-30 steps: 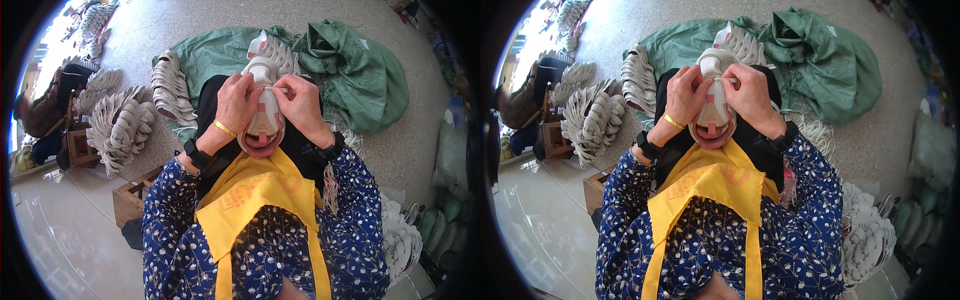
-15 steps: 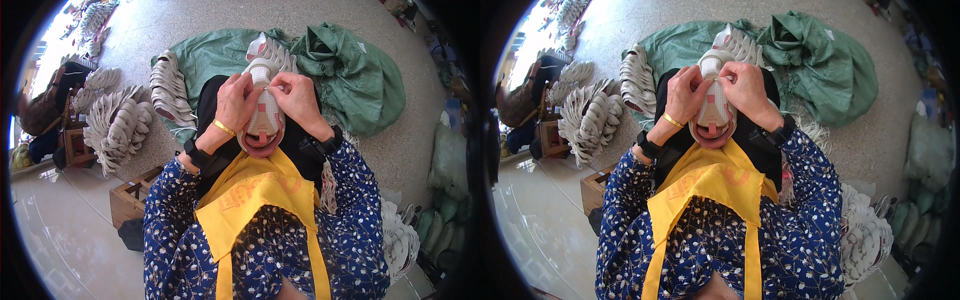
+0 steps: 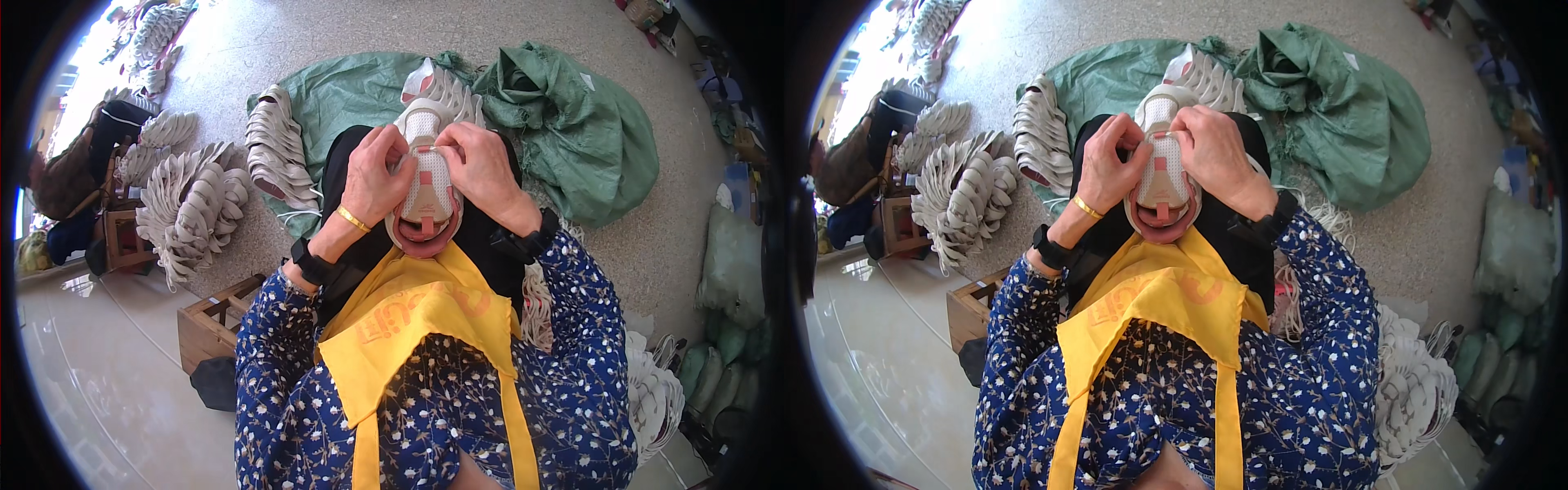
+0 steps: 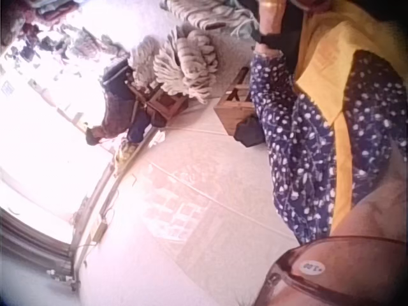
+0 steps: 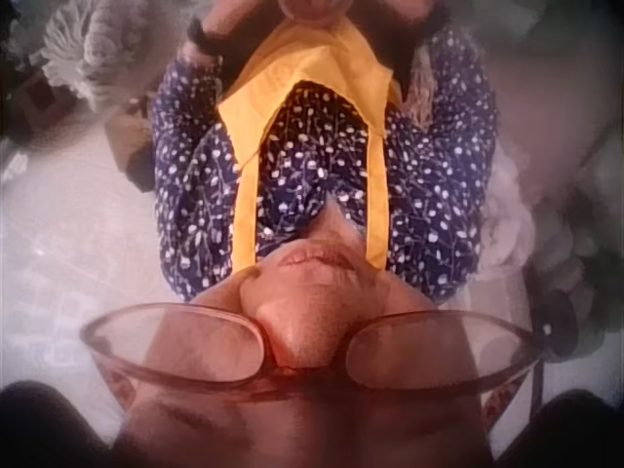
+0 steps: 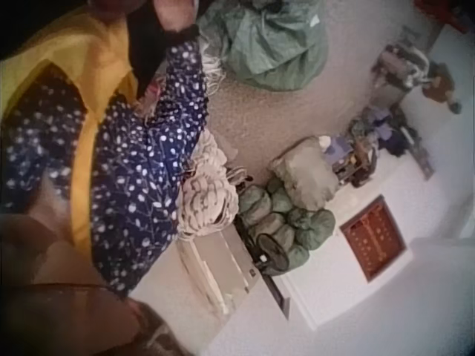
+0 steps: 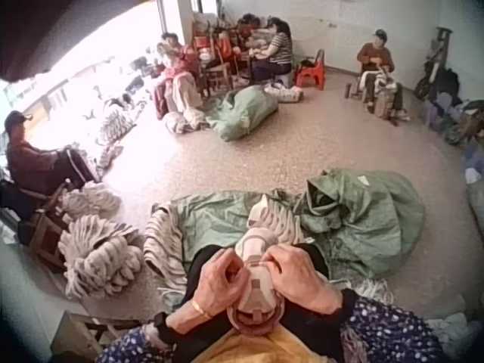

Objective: The person sits on the floor and laces a white sneaker with pink accents. They thread the white shoelaces through the eyelets, pull them tight, and tie a knot at the top. The person is surrounded by piles of similar shoes and green sacks.

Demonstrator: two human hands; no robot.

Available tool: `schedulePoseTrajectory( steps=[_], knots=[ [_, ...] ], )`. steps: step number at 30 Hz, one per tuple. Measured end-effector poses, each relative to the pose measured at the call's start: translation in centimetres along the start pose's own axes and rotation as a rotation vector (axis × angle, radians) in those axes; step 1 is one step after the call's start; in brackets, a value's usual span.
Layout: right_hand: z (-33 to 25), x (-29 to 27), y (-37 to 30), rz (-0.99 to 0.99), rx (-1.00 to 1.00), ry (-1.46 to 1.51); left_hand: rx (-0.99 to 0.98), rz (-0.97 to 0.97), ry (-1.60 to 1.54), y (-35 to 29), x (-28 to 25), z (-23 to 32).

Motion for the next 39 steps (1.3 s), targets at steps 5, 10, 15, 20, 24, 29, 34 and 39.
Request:
schedulePoseTrajectory(
  steps=[5,10,15,20,24,29,34,39],
  knots=[
    [-0.9,0.5,0.3,-0.017,-0.05,-0.068,-0.037,0.003,-0.03,0.0,0.0,-0.4],
    [-1.8,1.3,0.6,-0.138,-0.096,-0.236,-0.034,0.009,-0.028,-0.2,0.1,-0.6],
    [-1.2,2.1,0.8,-0.166,-0.163,-0.253,-0.043,0.0,-0.039,-0.2,0.2,-0.7],
    [-0.6,1.2,1.0,-0.112,-0.161,-0.038,-0.034,-0.018,-0.03,0.3,0.5,-0.5],
    [-0.3,1.4,1.0,-0.105,-0.152,-0.023,0.009,-0.051,0.043,0.6,1.0,-0.8],
    [-0.1,1.2,1.0,-0.112,-0.155,-0.03,0.093,-0.085,0.059,1.3,1.3,-0.8],
    [-0.2,0.6,1.2,-0.136,-0.13,-0.009,0.145,-0.147,0.046,2.1,1.5,-1.5],
    [-0.2,-1.0,0.6,-0.146,-0.041,0.005,0.039,-0.241,0.026,2.9,0.8,-2.9]
  ],
)
Point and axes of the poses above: each hand's wrist, its own y-axis towards the middle knuckle, its own x-axis out of the palm, z = x × y, the point moved 7 cm from there along y, towards the middle knuckle, and after that the axes turned 5 degrees about -z, right-handed, at the moved point
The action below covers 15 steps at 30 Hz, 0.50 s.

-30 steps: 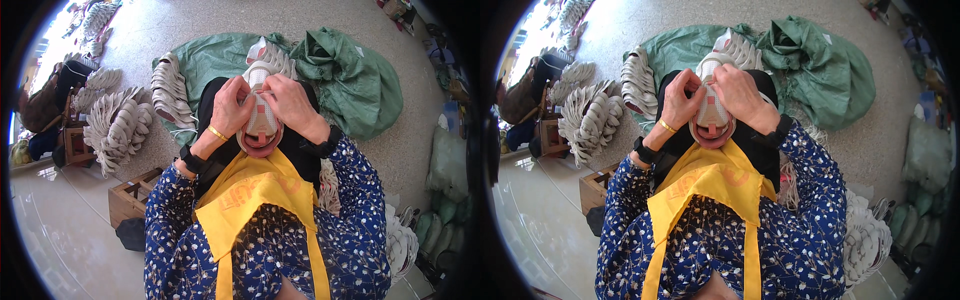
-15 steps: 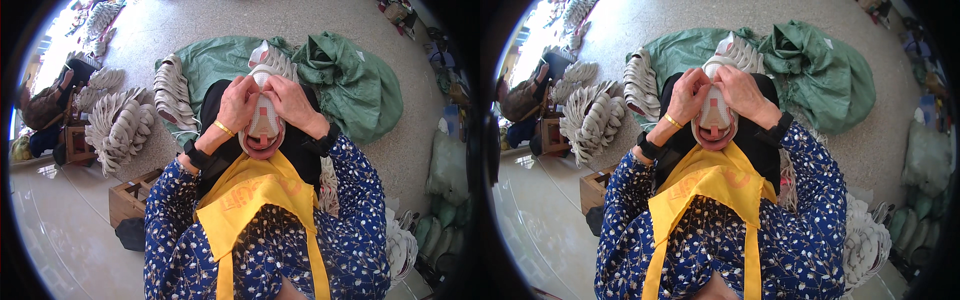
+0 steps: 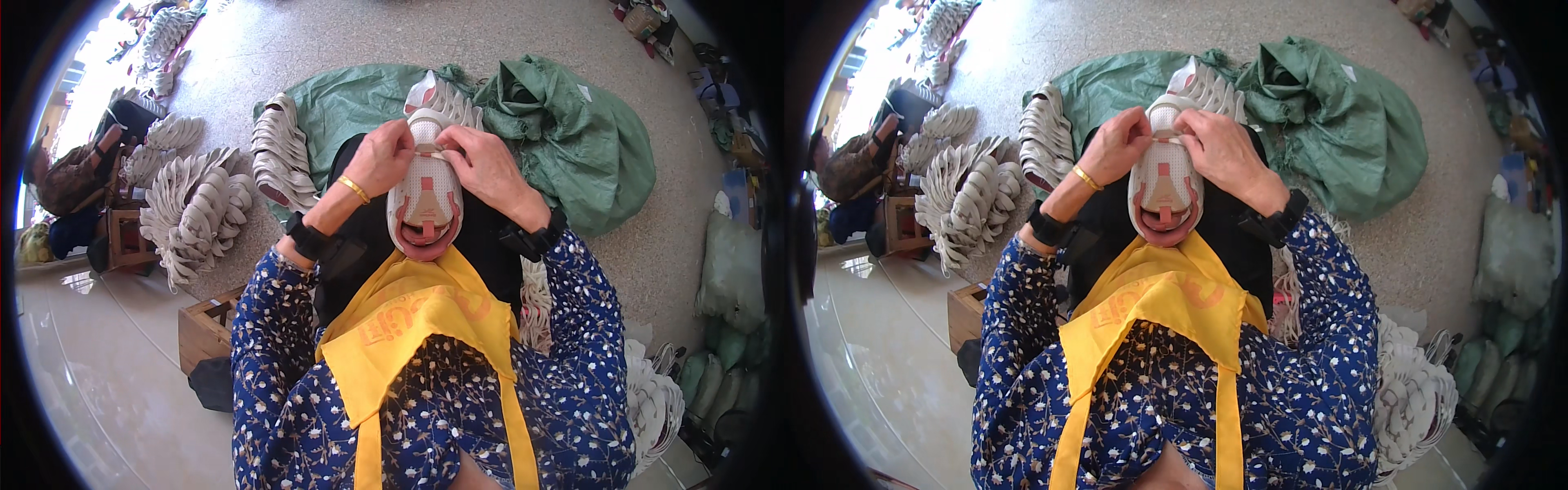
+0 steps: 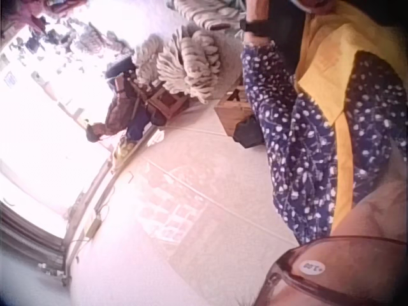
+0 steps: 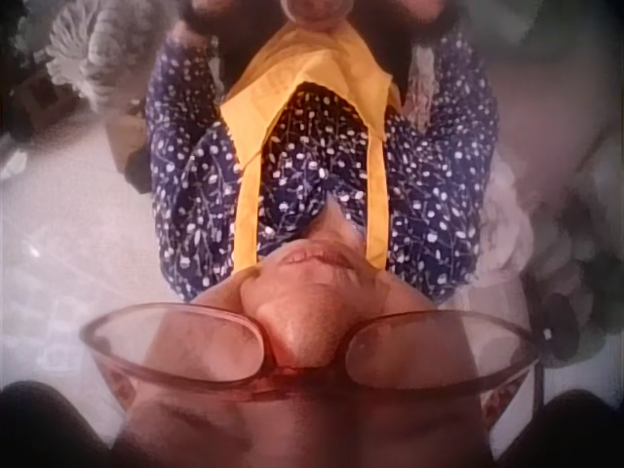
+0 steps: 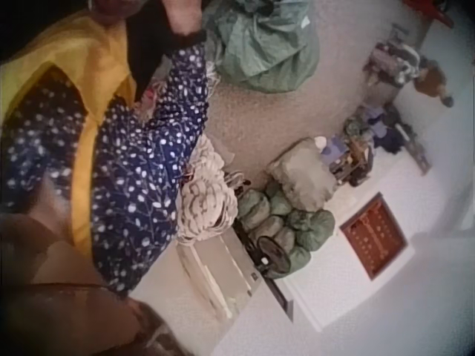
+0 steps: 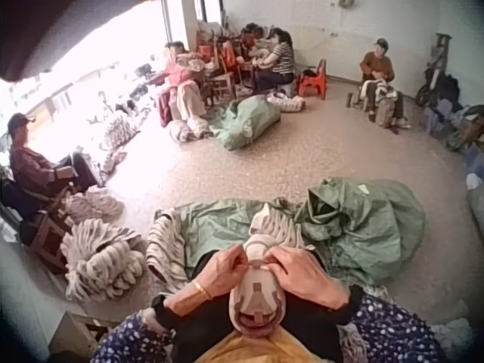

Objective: The person sits on the floor and laces a white sneaker with pink accents. They thread the white shoelaces through the eyelets, pull them tight, and tie a knot at the top. The person is surrounded by piles of similar shoes and green sacks.

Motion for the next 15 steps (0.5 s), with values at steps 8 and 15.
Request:
schedulePoseTrajectory(
  steps=[8,15],
  knots=[
    [-0.1,-0.1,-3.3,0.099,-0.068,-0.152,-0.385,-0.074,-0.341,-6.0,-7.8,-6.6],
    [0.5,0.0,-3.3,0.143,-0.087,-0.199,-0.193,0.162,0.191,-6.9,-6.7,0.1]
  ],
)
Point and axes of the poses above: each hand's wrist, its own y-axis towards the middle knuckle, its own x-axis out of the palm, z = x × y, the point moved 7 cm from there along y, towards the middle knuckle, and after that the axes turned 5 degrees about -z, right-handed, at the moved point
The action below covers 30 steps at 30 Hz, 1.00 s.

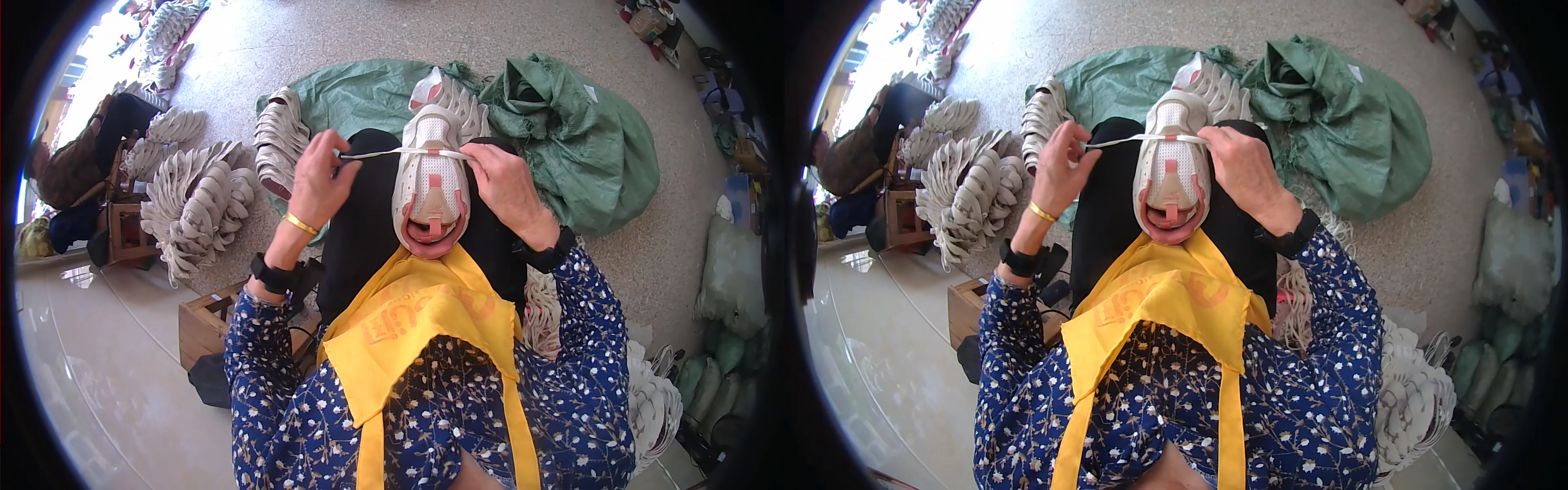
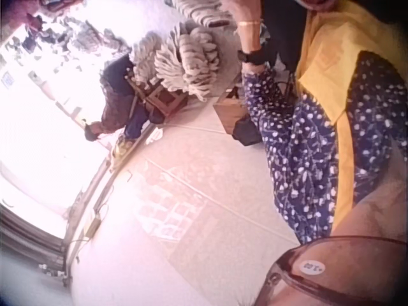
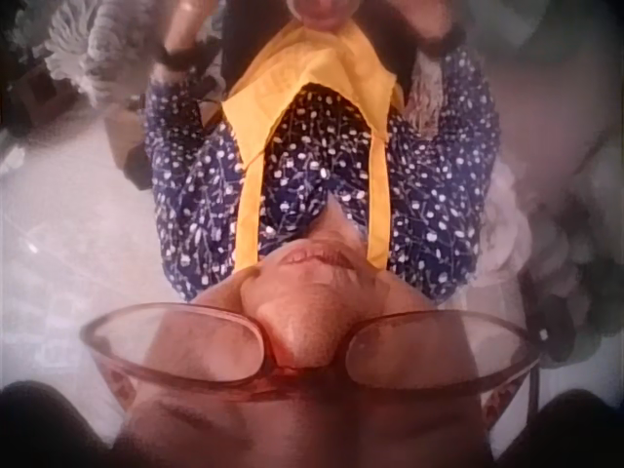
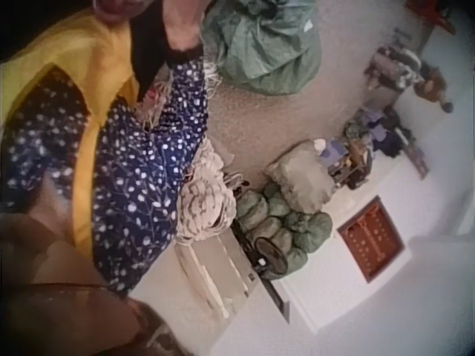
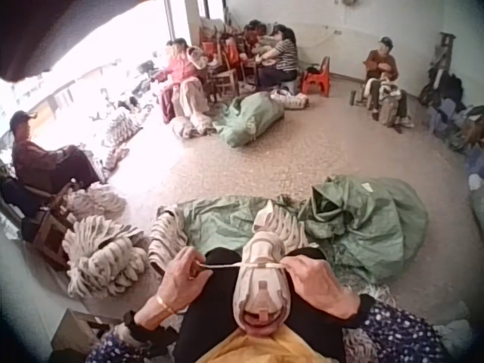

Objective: The person sits on the floor and laces a white sneaker with pink accents. They thread the white shoelaces through the eyelets, pull them tight, and tie a knot at the top. The person is surrounded by piles of similar shoes and green sacks.

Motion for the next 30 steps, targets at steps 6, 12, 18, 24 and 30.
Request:
schedulePoseTrajectory(
  steps=[6,12,18,24,30],
  knots=[
    [-0.4,-0.7,0.3,-0.032,0.112,0.087,0.23,0.03,0.135,0.9,2.6,3.3],
    [-0.6,-1.2,0.1,-0.058,0.136,0.027,0.179,0.029,0.301,1.3,3.3,2.4],
    [0.4,-1.7,-0.7,0.051,0.114,-0.07,0.189,0.039,0.27,0.3,1.2,2.1],
    [0.9,-3.1,-1.5,0.069,0.15,-0.11,0.102,0.055,0.302,-1.8,-2.3,-1.3],
    [4.4,-5.7,-4.2,0.095,0.246,-0.13,-0.012,0.109,0.36,-4.4,-5.0,-6.0]
  ],
)
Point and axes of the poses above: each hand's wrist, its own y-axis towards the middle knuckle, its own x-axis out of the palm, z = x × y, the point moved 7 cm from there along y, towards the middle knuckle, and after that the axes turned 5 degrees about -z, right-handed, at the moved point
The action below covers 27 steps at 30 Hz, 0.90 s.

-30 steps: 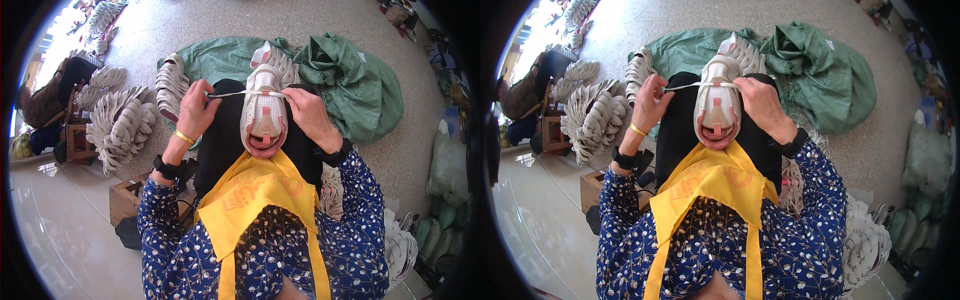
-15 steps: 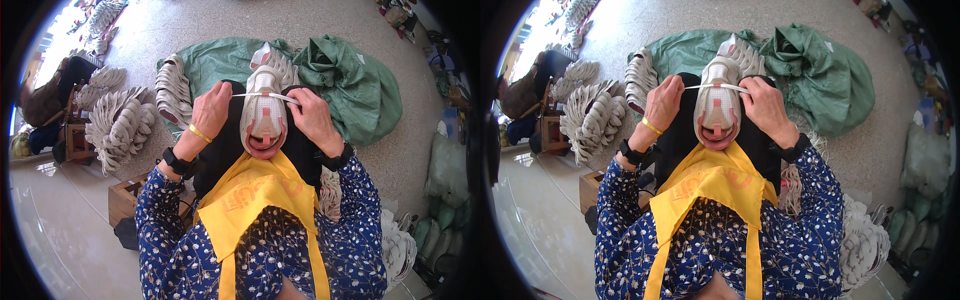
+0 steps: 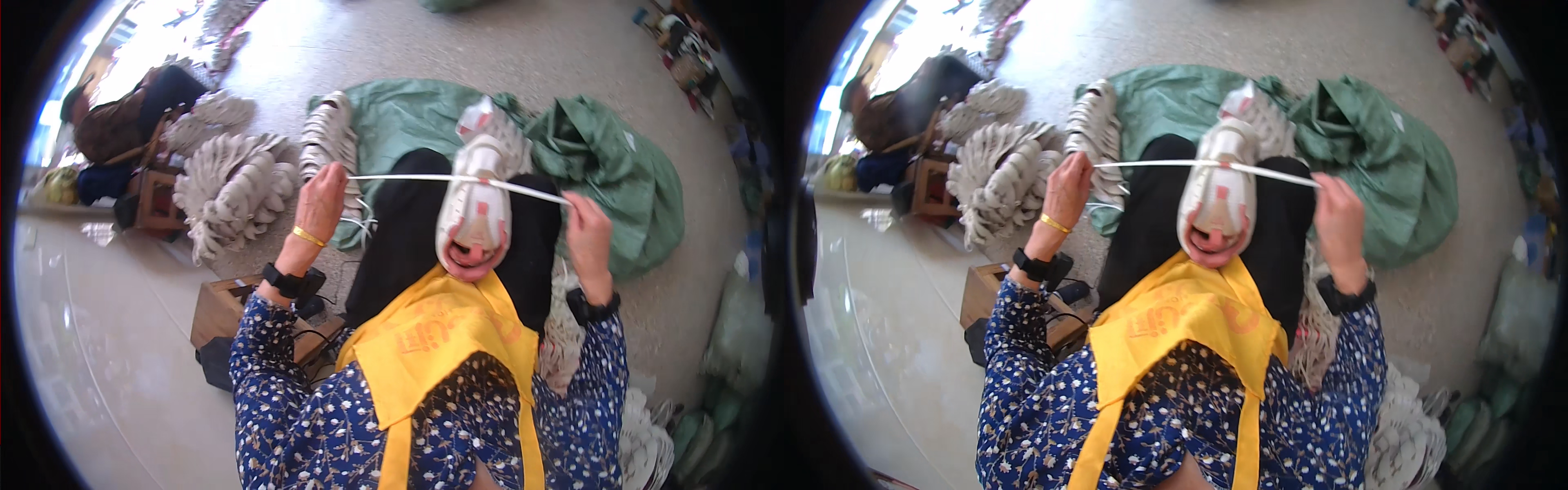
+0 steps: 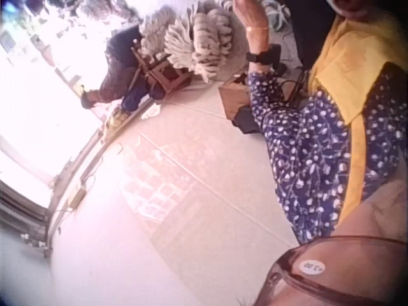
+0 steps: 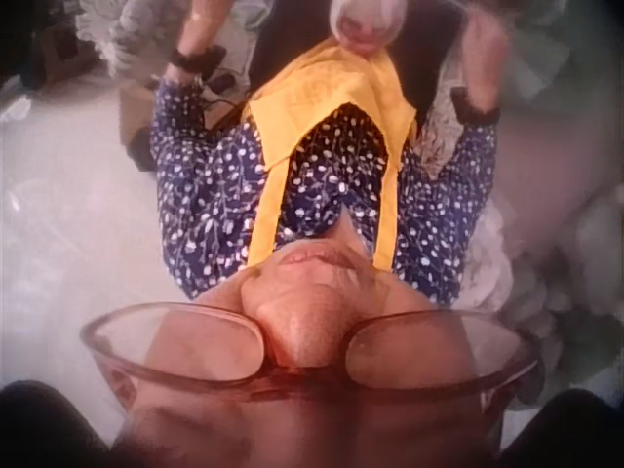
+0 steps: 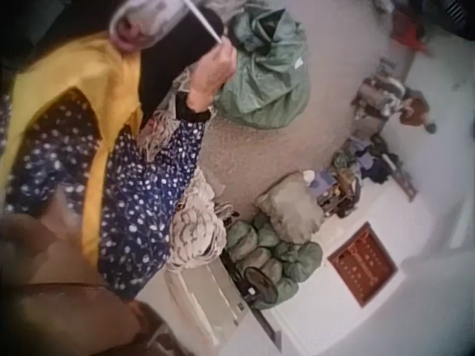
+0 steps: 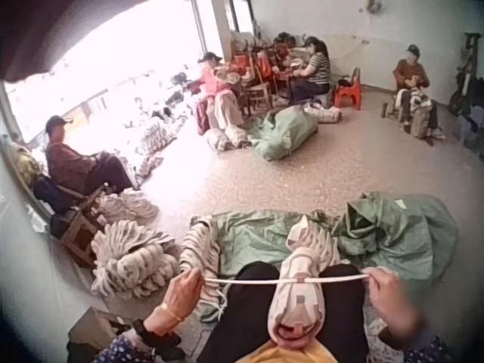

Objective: The person sits on the floor and laces a white sneaker with pink accents. They thread the white shoelaces through the eyelets, pull them tight, and tie a knot at the top. The person is surrounded by piles of similar shoes and green sacks.

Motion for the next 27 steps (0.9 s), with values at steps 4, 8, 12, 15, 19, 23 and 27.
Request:
schedulePoseTrajectory(
  steps=[4,8,12,15,19,23,27],
  knots=[
    [3.7,-2.1,-2.2,0.03,0.104,-0.006,-0.132,0.111,0.053,-1.2,-2.9,-4.2],
    [8.1,-3.5,-4.7,0.074,0.155,0.032,-0.214,0.212,0.152,-3.5,-6.7,-9.3],
    [13.9,-3.6,-7.5,0.042,0.424,0.11,-0.275,0.269,0.197,-5.8,-9.1,-12.3],
    [19.1,-3.8,-9.7,0.072,0.495,0.126,-0.277,0.323,0.229,-6.8,-10.8,-13.1],
    [25.0,-4.5,-12.4,0.103,0.581,0.204,-0.358,0.356,0.259,-8.2,-12.8,-15.9],
    [29.4,-5.5,-14.7,0.164,0.595,0.211,-0.38,0.457,0.317,-9.4,-15.3,-19.4],
    [32.7,-6.4,-16.3,0.177,0.621,0.201,-0.587,0.486,0.345,-12.5,-17.9,-24.5]
  ],
)
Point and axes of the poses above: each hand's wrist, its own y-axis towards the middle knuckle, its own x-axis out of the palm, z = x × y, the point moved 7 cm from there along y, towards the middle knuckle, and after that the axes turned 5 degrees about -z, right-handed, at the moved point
